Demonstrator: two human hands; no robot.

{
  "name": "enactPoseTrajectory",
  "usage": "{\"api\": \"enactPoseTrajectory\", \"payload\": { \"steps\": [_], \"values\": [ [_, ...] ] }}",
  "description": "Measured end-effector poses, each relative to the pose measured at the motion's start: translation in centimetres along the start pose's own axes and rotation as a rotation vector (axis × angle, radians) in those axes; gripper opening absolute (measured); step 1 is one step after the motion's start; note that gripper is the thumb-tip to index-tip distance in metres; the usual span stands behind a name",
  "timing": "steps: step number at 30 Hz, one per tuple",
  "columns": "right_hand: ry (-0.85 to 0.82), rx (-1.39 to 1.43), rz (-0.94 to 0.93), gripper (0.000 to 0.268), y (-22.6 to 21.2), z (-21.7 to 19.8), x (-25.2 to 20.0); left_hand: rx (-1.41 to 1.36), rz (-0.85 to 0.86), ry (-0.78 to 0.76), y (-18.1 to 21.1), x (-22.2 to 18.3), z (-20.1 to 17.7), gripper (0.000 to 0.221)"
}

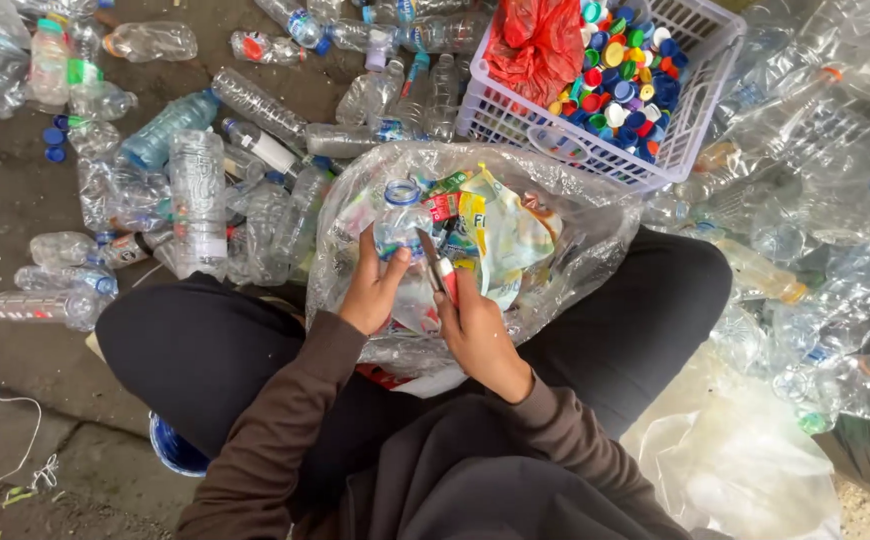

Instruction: The person is removing plastic labels from bottles using a utility knife and sorting them into a bag.

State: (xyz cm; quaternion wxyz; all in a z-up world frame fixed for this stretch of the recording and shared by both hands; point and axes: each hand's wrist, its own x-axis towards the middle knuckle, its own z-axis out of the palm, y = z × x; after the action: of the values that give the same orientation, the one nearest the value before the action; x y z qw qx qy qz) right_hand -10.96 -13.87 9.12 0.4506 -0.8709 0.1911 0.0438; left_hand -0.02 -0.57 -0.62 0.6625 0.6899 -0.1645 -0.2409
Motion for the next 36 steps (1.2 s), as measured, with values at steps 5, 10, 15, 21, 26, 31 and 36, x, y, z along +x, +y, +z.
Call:
{"api": "enactPoseTrajectory", "payload": {
  "steps": [5, 10, 15, 21, 26, 31, 36],
  "values": [
    [-0.025, -0.118, 0.069, 0.017, -0.7, 0.6, 0.5, 0.128, 0.063, 0.03, 0.8, 0.8, -0.4, 0.062],
    [-0.015, -0.096, 0.14, 0.018, -2.3, -0.4, 0.6, 0.222, 0.219, 0.036, 2.3, 1.7, -1.2, 0.072],
    [0.012, -0.078, 0.151, 0.018, -2.8, -0.4, 0.5, 0.185, 0.214, 0.002, 2.7, 1.6, -0.8, 0.067],
    [-0.025, -0.083, 0.178, 0.02, -2.4, 0.8, 0.5, 0.159, 0.21, 0.026, 2.9, 1.5, -0.4, 0.063],
    [-0.05, -0.097, 0.14, 0.021, -2.4, 0.5, 0.0, 0.18, 0.213, 0.046, 1.7, 1.1, -0.7, 0.063],
    [-0.048, -0.09, 0.116, 0.021, -1.6, 0.5, -0.6, 0.178, 0.214, 0.049, 1.3, 0.6, -0.6, 0.062],
    [-0.057, -0.06, 0.093, 0.022, -1.3, 0.9, -1.6, 0.124, 0.214, 0.065, 1.3, 0.1, -0.6, 0.057]
  ]
}}
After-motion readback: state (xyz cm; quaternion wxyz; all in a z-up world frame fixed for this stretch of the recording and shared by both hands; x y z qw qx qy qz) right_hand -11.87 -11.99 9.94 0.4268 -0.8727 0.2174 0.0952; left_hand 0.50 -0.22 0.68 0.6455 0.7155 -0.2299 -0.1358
